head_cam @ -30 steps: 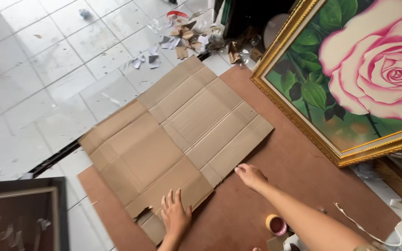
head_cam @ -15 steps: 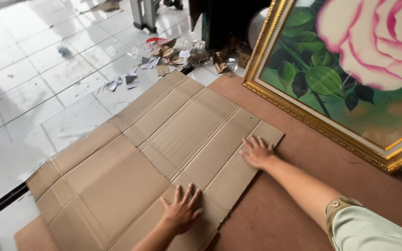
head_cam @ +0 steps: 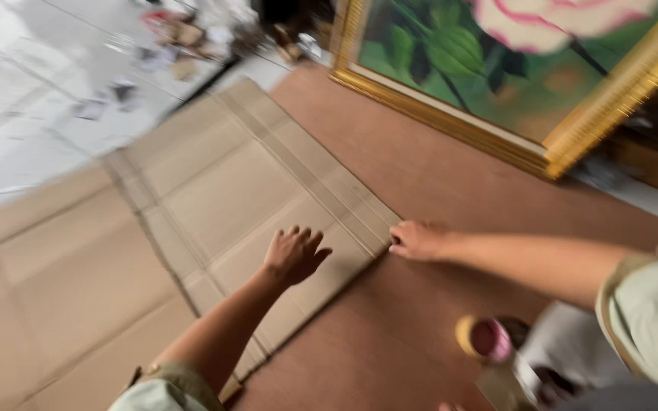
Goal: The person cuts sections of cardboard using scissors, folds the cut pieces into corner protectors, and then uses a staple gun to attach them to the corners of a framed artwork.
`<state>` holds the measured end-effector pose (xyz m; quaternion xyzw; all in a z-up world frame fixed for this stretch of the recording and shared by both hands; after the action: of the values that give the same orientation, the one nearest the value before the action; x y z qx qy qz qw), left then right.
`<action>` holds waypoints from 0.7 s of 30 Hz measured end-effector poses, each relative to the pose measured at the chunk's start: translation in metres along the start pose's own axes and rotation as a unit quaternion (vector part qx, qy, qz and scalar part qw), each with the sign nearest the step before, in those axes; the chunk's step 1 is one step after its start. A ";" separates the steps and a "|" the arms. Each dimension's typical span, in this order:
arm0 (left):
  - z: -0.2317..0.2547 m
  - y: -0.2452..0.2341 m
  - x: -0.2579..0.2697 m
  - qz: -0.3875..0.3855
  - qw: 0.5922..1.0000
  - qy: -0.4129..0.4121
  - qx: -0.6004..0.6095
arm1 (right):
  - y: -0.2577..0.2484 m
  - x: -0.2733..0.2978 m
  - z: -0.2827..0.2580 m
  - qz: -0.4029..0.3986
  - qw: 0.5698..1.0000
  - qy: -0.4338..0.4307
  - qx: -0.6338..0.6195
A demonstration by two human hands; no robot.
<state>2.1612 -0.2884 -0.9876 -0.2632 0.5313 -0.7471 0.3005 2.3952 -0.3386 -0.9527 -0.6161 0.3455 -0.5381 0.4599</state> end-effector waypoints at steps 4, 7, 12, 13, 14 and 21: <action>0.121 0.028 -0.032 -0.007 0.985 0.167 0.045 | 0.040 0.068 0.081 -0.164 0.978 0.069 0.107; 0.211 0.055 -0.034 -0.091 0.958 0.269 0.041 | 0.053 0.125 0.106 -0.182 0.971 0.085 0.130; 0.324 0.073 0.001 -0.234 0.893 0.379 0.060 | 0.062 0.210 0.107 -0.192 0.969 0.093 0.125; 0.338 0.077 0.013 -0.221 0.886 0.407 0.037 | 0.070 0.225 0.101 -0.209 0.969 0.084 0.104; 0.351 0.079 0.025 -0.206 0.877 0.435 0.013 | 0.078 0.239 0.095 -0.226 0.968 0.074 0.082; 0.329 0.080 0.039 -0.230 0.860 0.447 0.085 | 0.098 0.224 0.089 -0.161 0.976 -0.047 0.136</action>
<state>2.3826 -0.5462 -0.9635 0.0105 0.4673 -0.8746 -0.1289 2.5305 -0.5610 -0.9675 -0.6199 0.1437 -0.6176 0.4623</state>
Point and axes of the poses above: each hand's wrist, its own x-axis away from the middle knuckle, its own y-axis out of the palm, z = x × y, the point moved 8 cm from there along -x, towards the middle knuckle, and after that the axes turned 11 degrees about x, right-handed, at the moved point
